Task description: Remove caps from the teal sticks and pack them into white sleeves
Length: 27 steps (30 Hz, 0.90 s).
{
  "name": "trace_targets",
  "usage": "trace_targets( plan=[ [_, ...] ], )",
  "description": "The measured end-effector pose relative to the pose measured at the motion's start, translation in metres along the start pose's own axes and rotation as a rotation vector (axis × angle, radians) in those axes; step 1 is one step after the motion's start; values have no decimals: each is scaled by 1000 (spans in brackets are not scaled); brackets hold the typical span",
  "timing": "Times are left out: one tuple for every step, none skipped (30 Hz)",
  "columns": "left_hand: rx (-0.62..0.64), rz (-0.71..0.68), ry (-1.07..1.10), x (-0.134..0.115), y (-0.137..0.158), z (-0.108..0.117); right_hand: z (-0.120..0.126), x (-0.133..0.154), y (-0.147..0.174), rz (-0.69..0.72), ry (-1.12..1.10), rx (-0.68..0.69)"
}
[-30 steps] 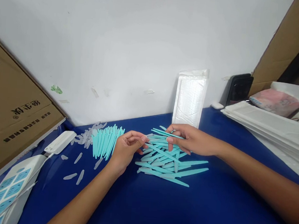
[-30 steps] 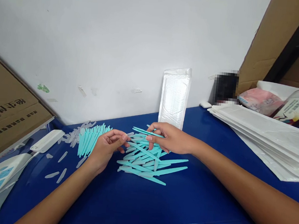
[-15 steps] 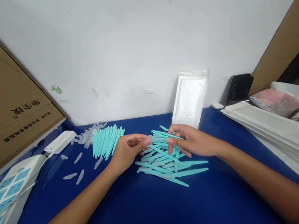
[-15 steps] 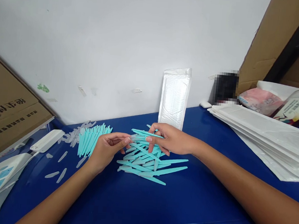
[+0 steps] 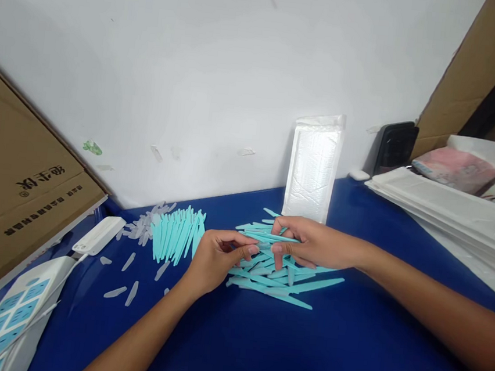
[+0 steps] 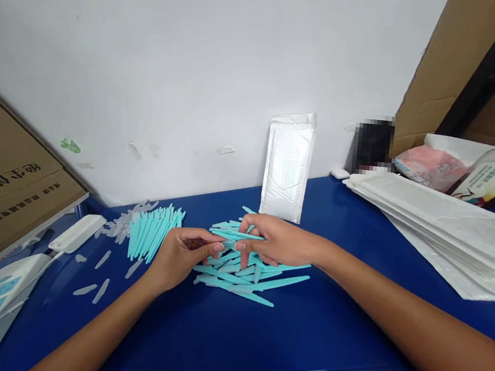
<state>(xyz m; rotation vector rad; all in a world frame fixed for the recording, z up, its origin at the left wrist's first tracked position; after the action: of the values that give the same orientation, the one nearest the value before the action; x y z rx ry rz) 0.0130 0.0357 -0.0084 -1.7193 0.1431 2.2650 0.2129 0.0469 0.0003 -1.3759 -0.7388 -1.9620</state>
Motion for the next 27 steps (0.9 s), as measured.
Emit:
trace_targets(
  plan=[
    [1,5,11,1,0,-1,0,0,0,-3,-2,1],
    [-1,8,18,1,0,-1,-1,-1,0,-7,-3,-1],
    [-4,11,23,2,0,-1,-1,-1,0,-10,-5,-3],
    [-8,12,27,2,0,-2,-1,-1,0,-11,-5,-5],
    [-12,13,31,2,0,-2,0,-1,0,-10,-3,-6],
    [-16,13,34,2,-1,-2,1,-1,0,-9,1,-8],
    [-22,14,39,2,-1,-1,2,-1,1,-8,8,-11],
    [-35,17,44,3,-2,0,4,-1,1,-9,15,-16],
    [-52,20,49,3,-3,3,6,-1,1,-10,23,-23],
    [-74,23,53,4,-4,6,9,-1,2,-11,33,-33],
    [-97,26,57,5,-5,10,12,-2,2,-10,44,-46],
    [-120,28,59,6,-6,14,15,-2,2,-8,52,-58],
    [-140,28,59,7,-7,18,18,-2,2,-5,60,-68],
    [-155,26,57,8,-8,22,21,-2,3,-2,68,-79],
    [-165,23,55,10,-9,25,23,-2,3,-1,77,-88],
    [-172,19,52,11,-10,28,26,-2,3,-5,86,-96],
    [-176,16,47,12,-10,29,28,-2,4,-12,97,-107],
    [-178,13,41,13,-11,30,31,-2,4,-21,113,-122],
    [-181,11,33,13,-11,31,34,-2,5,-28,134,-140],
    [-189,9,23,14,-11,32,38,-2,6,-33,158,-160],
    [-204,5,13,13,-12,33,41,-2,7,-36,185,-179],
    [-226,0,2,13,-12,34,45,-2,9,-38,214,-201],
    [-253,-4,-8,12,-12,36,49,-2,10,-41,244,-225],
    [-282,-6,-16,11,-12,38,53,-2,11,-46,273,-253],
    [-308,-4,-23,11,-12,40,58,-2,12,-52,297,-286],
    [-326,-2,-29,11,-12,42,61,-3,13,-57,317,-320],
    [-334,-1,-36,11,-12,43,65,-3,13,-59,335,-356]
  ],
)
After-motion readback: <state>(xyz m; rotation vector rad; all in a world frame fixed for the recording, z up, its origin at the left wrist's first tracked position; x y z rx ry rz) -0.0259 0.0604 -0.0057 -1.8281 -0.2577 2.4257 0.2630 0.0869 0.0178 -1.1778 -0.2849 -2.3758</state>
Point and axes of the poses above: each hand's wrist, its own y-axis away from the middle knuckle, its own z-axis out of the back of the hand, x = y × z, the point moved 5 cm from there along -y, towards the middle knuckle, and after that the axes turned 1 degree about y, right-handed, at the moved point
